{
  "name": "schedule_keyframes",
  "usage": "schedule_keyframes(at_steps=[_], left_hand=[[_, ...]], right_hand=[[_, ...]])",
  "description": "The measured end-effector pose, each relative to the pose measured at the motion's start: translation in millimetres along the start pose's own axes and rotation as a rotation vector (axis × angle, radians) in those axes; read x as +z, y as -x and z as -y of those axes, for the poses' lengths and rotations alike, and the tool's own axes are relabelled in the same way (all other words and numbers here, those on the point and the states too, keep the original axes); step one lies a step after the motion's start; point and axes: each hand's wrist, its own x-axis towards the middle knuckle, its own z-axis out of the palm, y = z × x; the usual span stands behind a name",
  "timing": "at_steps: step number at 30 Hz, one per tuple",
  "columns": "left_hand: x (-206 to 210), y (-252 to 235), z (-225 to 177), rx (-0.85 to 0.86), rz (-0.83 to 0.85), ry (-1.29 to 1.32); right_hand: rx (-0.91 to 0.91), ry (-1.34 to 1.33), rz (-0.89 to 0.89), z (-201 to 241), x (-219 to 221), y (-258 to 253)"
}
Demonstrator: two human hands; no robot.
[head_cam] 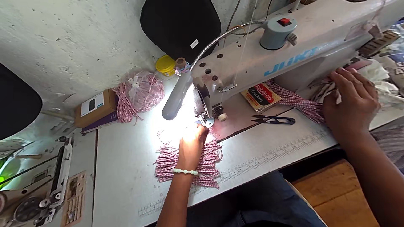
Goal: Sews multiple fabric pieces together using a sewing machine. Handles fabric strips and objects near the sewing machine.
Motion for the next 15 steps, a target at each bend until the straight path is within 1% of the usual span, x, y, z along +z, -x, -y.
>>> schedule_keyframes(at_steps=[4,8,9,12,15], left_hand=[[-1,-11,5,-0.057,-0.016,-0.064],[1,-17,8,-0.014,-0.021,-0.067],[1,-18,7,-0.009,-0.007,-0.08],[-5,-16,0,-0.055,0.14,-0.173],[-4,-12,0,-0.01,0.156,-0.251]], right_hand=[[-0.004,0.007,-0.002,1,0,0],[-0.001,0.007,0.0,-1,1,0],[-0.002,0.008,0.0,-1,1,0],[0.006,0.006,0.002,1,1,1],[0.001,0.009,0.0,0,0,0]])
